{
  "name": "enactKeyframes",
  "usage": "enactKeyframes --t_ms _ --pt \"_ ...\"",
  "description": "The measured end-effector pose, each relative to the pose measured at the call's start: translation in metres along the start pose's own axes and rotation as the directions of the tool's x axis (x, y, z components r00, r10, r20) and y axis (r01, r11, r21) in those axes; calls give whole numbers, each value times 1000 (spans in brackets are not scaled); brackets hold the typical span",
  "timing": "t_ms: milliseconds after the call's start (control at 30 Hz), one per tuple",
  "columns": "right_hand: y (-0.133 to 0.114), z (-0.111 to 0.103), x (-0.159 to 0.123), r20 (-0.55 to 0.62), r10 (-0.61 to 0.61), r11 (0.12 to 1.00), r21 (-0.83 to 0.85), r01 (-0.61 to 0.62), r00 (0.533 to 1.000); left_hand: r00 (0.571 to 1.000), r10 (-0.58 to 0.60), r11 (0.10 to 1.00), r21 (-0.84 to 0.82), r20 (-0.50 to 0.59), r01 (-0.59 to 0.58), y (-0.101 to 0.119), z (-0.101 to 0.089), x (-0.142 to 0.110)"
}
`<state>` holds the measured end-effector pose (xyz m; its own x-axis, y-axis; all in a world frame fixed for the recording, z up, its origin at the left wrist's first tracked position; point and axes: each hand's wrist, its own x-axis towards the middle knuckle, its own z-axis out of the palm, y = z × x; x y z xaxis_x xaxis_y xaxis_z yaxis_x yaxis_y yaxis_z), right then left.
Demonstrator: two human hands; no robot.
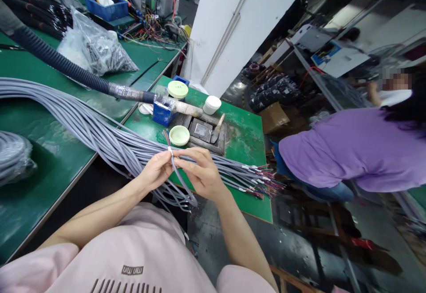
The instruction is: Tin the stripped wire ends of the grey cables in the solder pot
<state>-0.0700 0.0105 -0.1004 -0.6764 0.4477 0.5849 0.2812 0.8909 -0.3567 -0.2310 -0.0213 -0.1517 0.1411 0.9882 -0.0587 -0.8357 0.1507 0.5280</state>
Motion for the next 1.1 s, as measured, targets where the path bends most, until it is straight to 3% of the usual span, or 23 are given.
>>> enactKeyframes --t_ms 133,233,300,367,433,500,667,967,1100 --pt "9 12 -4 23 -65 998 -26 65 998 1000 -6 999 33 20 5 4 6 1" --pt "19 15 1 -111 23 1000 22 -20 994 996 87 955 284 26 -91 10 5 -5" --pt "26 12 7 -223 110 994 30 -106 969 972 225 817 532 63 -223 17 -1 -10" --pt "34 9 14 -297 177 983 6 -183 939 926 353 599 727 136 -335 23 -11 -15" --pt "42 8 21 -328 220 971 -22 -240 919 885 423 410 830 195 -379 28 -22 -16" --pt "50 8 27 -322 235 964 -43 -262 917 867 453 315 873 206 -372 29 -33 -14" --pt "67 17 38 -261 243 959 -83 -272 934 867 469 327 879 167 -347 24 -48 -9" --pt "76 31 48 -149 248 958 -109 -265 957 869 452 329 867 203 -374 23 -52 -9" --pt "80 35 49 -121 261 952 -131 -276 958 860 444 248 888 252 -388 23 -53 -8"
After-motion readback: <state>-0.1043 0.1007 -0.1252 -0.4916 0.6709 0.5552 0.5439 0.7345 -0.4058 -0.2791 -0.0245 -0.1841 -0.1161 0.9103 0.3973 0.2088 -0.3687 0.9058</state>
